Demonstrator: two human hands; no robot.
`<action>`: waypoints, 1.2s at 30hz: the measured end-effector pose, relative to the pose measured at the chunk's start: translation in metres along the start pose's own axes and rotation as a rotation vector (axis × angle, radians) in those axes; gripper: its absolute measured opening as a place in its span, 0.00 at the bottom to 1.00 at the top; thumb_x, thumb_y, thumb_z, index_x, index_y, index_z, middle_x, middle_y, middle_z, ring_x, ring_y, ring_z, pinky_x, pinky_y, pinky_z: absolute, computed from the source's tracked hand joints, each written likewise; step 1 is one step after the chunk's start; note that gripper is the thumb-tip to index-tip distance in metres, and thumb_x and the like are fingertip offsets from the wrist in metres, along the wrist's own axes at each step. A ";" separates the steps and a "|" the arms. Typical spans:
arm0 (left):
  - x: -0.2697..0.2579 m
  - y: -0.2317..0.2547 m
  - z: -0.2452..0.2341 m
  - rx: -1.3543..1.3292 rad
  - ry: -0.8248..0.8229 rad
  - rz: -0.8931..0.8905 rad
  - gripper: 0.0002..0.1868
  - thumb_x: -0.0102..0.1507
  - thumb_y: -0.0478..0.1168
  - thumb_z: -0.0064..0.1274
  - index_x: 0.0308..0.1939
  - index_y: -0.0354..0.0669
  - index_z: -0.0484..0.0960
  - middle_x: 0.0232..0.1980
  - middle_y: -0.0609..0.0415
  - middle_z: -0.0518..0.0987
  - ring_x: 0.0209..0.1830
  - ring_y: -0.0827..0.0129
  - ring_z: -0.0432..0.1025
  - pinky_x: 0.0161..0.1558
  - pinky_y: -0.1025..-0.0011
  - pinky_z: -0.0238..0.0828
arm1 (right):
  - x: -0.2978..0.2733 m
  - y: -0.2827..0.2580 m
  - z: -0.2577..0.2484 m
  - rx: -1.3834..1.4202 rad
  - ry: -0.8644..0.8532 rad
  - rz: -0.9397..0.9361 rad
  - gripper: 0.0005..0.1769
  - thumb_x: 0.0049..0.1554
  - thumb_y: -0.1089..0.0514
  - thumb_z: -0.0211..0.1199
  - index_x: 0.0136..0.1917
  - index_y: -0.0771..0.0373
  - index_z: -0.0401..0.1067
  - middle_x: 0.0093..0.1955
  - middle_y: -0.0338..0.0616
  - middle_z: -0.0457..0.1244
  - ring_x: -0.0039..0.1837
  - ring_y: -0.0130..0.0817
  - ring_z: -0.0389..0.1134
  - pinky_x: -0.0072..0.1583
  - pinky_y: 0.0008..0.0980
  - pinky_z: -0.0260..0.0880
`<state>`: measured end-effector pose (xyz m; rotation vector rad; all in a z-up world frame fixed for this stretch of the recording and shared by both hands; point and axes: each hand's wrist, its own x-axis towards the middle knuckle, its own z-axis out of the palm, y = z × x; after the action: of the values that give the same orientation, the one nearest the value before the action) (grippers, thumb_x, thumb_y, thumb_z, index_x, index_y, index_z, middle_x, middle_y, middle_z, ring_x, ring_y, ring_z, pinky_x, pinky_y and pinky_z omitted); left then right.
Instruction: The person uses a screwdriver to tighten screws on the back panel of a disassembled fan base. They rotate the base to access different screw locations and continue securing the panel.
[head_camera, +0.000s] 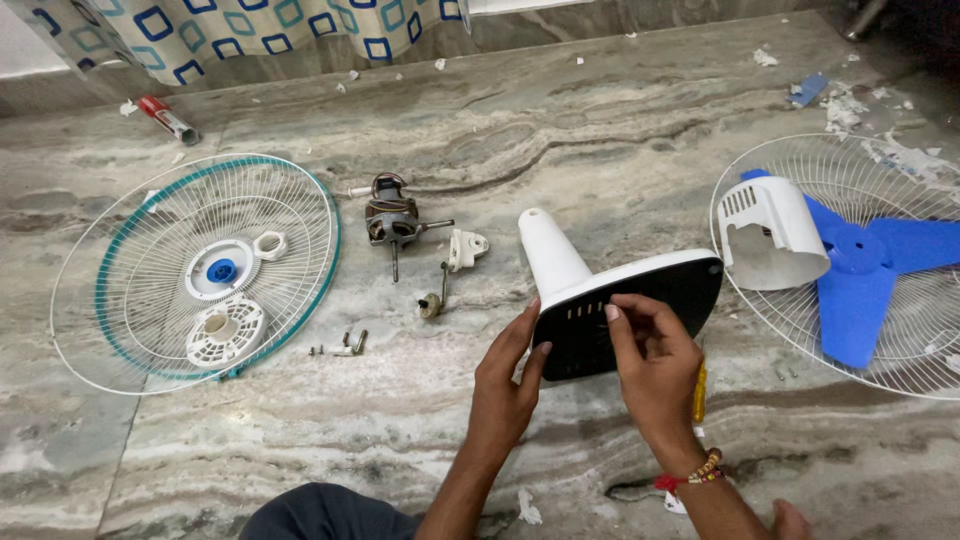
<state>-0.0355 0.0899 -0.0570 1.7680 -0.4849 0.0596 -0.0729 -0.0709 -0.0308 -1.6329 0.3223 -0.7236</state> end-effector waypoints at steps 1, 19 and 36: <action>0.000 0.000 0.000 0.006 0.001 0.013 0.29 0.68 0.35 0.53 0.74 0.50 0.69 0.71 0.46 0.75 0.71 0.57 0.71 0.63 0.63 0.75 | 0.000 -0.001 0.000 -0.012 0.004 -0.007 0.10 0.62 0.64 0.65 0.57 0.67 0.76 0.48 0.38 0.70 0.47 0.18 0.67 0.47 0.18 0.68; -0.001 0.002 -0.001 -0.001 0.052 0.115 0.29 0.67 0.31 0.55 0.73 0.48 0.71 0.69 0.43 0.77 0.70 0.55 0.73 0.65 0.63 0.73 | -0.005 -0.006 0.006 0.085 -0.065 -0.095 0.15 0.59 0.70 0.64 0.60 0.70 0.71 0.55 0.45 0.70 0.57 0.25 0.72 0.58 0.23 0.74; -0.002 0.004 -0.002 0.052 0.032 0.122 0.31 0.67 0.29 0.55 0.74 0.51 0.70 0.69 0.43 0.77 0.68 0.54 0.74 0.60 0.62 0.77 | -0.018 -0.019 0.016 -0.317 -0.204 -0.332 0.09 0.58 0.65 0.67 0.53 0.65 0.78 0.53 0.45 0.70 0.55 0.34 0.74 0.53 0.30 0.75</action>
<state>-0.0385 0.0912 -0.0532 1.7838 -0.5719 0.1876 -0.0805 -0.0432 -0.0179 -2.0739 0.0147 -0.7721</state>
